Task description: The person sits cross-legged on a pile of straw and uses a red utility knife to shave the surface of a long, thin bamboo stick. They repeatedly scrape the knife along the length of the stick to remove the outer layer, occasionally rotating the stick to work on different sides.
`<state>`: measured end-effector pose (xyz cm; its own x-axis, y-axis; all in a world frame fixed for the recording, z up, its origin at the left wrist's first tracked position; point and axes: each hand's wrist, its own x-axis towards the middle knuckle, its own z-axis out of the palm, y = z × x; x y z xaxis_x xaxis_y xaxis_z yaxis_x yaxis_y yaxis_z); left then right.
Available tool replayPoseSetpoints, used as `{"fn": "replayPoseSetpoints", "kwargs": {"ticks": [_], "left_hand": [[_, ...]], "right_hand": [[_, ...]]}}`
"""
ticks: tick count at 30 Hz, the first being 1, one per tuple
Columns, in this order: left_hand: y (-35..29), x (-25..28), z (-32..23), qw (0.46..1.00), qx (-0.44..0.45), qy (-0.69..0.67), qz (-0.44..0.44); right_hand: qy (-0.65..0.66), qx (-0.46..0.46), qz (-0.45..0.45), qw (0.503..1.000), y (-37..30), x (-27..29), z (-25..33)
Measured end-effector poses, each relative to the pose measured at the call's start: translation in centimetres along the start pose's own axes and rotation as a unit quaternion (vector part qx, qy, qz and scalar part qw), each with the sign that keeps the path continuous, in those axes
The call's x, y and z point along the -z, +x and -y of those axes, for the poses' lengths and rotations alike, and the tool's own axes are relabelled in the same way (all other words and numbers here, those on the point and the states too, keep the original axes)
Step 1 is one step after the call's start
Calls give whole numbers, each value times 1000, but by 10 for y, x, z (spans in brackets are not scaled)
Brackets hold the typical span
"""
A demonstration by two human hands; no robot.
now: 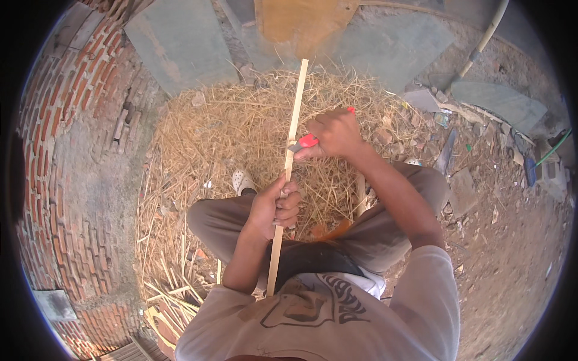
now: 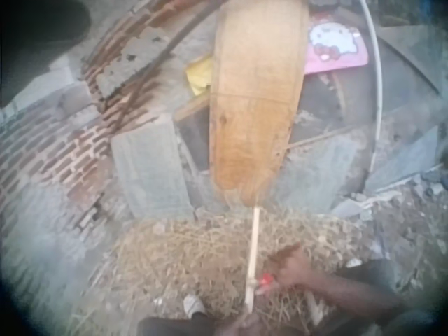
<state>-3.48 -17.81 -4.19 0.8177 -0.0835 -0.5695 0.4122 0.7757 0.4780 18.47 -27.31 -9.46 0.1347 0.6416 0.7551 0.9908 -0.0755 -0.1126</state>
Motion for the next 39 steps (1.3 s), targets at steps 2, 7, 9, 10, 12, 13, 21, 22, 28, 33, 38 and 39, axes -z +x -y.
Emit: {"fn": "replayPoseSetpoints", "kwargs": {"ticks": [2,7,9,10,12,13,21,22,28,33,38,39], "left_hand": [[3,4,-2,1000,5,-11,1],[8,13,-6,999,18,-31,6],[6,17,-6,999,21,-43,8],[6,17,-8,998,22,-51,10],[6,20,-8,998,15,-59,9],[5,24,-6,998,7,-59,7],[1,13,-10,989,-58,72,-115],[1,11,-12,988,-55,78,-121],[1,21,-11,998,-34,5,-45],[-5,15,-7,999,-11,-33,-7],[-4,15,-3,999,1,-43,7],[-4,14,-1,999,1,-45,8]], "right_hand": [[-23,-5,17,1000,-3,-2,-4],[-33,-5,32,999,-7,-12,-12],[-35,-26,42,998,-7,-13,-5],[-38,-44,47,997,-6,-14,0],[-39,-88,77,992,-6,-15,11],[-38,-114,101,988,-7,-15,19],[233,-386,216,866,-12,-27,52],[314,-459,229,799,-30,-48,51],[68,-250,181,949,3,-6,46],[-30,-89,50,994,2,-5,27],[-22,-90,97,991,-4,-6,29],[-20,-91,102,990,-5,-6,30]]}}
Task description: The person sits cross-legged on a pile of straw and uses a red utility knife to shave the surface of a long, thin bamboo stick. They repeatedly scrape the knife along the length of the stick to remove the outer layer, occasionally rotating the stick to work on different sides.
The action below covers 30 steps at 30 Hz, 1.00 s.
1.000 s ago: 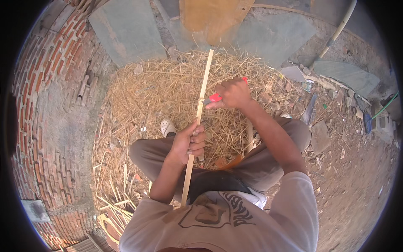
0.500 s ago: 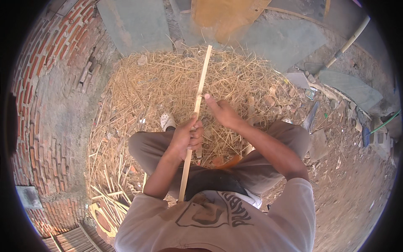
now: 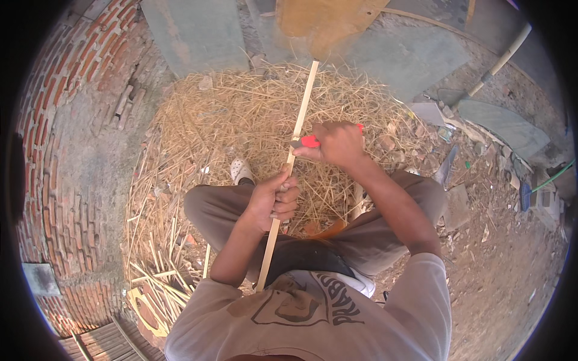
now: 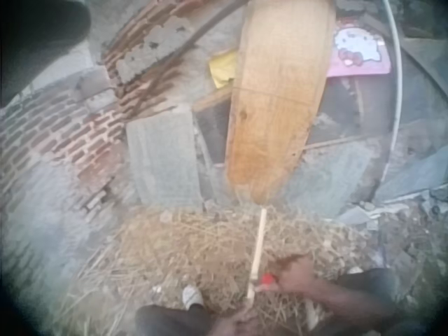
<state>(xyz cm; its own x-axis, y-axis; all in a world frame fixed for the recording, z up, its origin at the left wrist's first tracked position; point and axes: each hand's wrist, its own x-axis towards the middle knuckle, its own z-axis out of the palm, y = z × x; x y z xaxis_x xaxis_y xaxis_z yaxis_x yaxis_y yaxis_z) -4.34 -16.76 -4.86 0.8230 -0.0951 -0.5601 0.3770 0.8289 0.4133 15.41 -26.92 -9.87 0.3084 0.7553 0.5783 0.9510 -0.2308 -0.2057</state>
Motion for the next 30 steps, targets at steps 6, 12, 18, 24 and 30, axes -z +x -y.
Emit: {"fn": "replayPoseSetpoints", "kwargs": {"ticks": [6,12,18,24,30], "left_hand": [[0,-2,5,1000,7,10,-8],[0,-1,6,999,5,38,-38],[0,7,8,998,36,34,-42],[6,20,-1,997,75,-8,-12],[-18,39,2,997,48,-59,-4]], "right_hand": [[-13,41,-9,999,2,7,-3],[-34,15,1,999,-3,-3,2],[0,138,-67,988,0,-18,-20],[5,137,-35,990,-1,-23,-35],[-18,-21,-57,998,8,-1,-79]]}}
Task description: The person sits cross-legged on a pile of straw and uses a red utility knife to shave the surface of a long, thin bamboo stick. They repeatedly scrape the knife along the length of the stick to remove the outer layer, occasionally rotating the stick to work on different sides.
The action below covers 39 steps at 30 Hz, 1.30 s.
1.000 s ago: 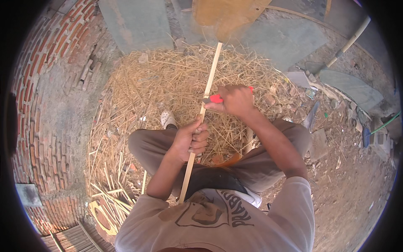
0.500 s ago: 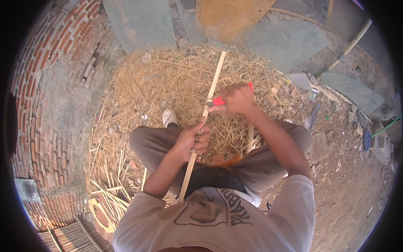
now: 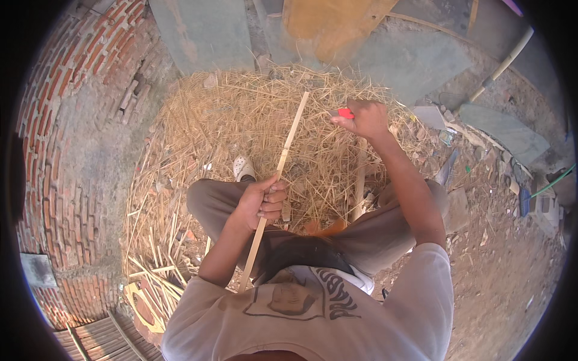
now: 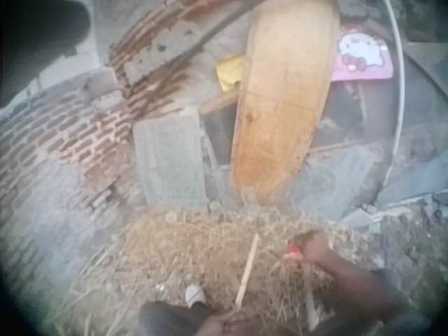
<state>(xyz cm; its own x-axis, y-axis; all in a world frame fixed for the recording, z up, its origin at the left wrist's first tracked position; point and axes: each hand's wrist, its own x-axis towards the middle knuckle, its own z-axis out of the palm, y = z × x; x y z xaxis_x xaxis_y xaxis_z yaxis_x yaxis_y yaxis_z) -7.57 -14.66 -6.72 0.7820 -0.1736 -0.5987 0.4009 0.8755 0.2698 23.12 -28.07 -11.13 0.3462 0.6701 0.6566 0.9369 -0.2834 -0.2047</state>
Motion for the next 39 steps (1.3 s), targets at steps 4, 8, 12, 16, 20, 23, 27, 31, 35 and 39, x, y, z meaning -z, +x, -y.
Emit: {"fn": "replayPoseSetpoints", "kwargs": {"ticks": [4,8,12,16,20,23,27,31,35,39], "left_hand": [[9,5,2,1000,1,-29,3],[17,-3,10,999,17,-24,18],[16,-15,8,1000,14,-8,14],[16,-18,6,999,25,-15,15],[16,-22,7,1000,23,-11,15],[16,-22,10,1000,19,0,14],[18,-23,9,999,23,-15,24],[24,-19,8,1000,13,-9,12],[32,-17,6,1000,17,-15,20],[35,-12,5,998,26,-50,39]], "right_hand": [[66,118,13,991,-11,-4,57],[101,146,31,984,-13,-12,82],[95,137,45,985,-9,-8,82],[105,121,43,986,-18,-13,82],[78,117,69,988,-18,-14,74],[78,127,52,987,-18,-15,69],[69,145,16,987,-15,-19,61],[46,162,36,985,-17,-28,50],[38,174,10,984,-21,-37,36],[28,154,6,988,-21,-35,40]]}}
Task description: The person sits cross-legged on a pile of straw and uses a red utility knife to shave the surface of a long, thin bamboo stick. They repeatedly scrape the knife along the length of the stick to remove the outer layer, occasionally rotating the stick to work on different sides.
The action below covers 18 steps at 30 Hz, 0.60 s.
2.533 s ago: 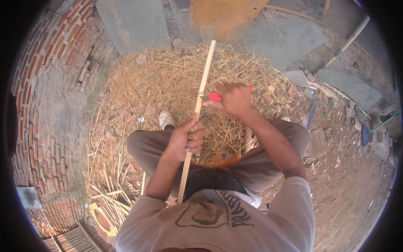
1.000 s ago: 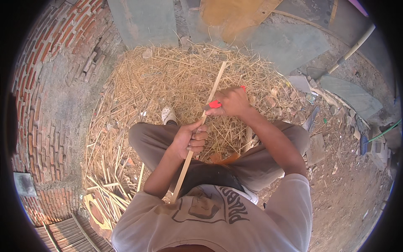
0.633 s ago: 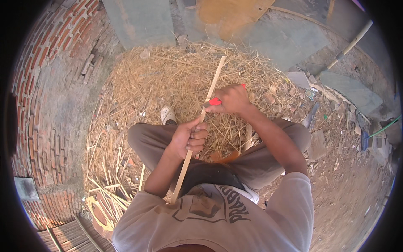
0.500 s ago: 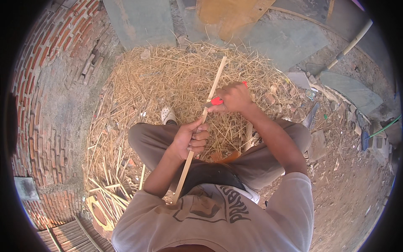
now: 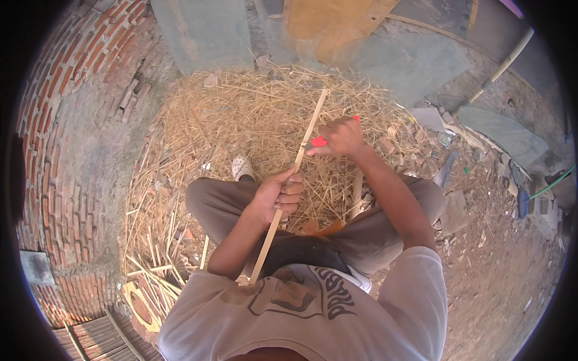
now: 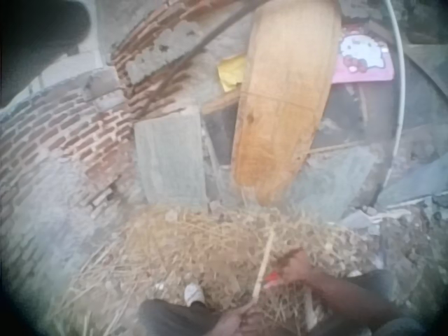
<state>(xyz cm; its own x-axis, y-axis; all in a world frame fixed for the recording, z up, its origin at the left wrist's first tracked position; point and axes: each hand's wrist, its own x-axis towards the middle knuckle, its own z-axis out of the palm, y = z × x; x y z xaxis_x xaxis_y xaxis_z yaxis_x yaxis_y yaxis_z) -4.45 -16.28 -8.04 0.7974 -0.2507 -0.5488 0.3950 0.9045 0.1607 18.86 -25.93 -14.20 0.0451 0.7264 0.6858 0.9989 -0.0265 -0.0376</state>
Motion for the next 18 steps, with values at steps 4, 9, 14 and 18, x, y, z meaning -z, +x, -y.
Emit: {"fn": "replayPoseSetpoints", "kwargs": {"ticks": [4,9,14,18], "left_hand": [[-10,-10,0,999,-35,-10,18],[-11,-10,-3,998,-62,11,2],[-12,-18,-8,998,-42,31,-28],[-12,-17,-2,998,-40,36,-15]], "right_hand": [[17,-130,42,990,8,15,29],[413,-483,211,743,13,20,68],[299,-417,175,841,20,32,66],[-47,-123,30,991,19,35,42]]}}
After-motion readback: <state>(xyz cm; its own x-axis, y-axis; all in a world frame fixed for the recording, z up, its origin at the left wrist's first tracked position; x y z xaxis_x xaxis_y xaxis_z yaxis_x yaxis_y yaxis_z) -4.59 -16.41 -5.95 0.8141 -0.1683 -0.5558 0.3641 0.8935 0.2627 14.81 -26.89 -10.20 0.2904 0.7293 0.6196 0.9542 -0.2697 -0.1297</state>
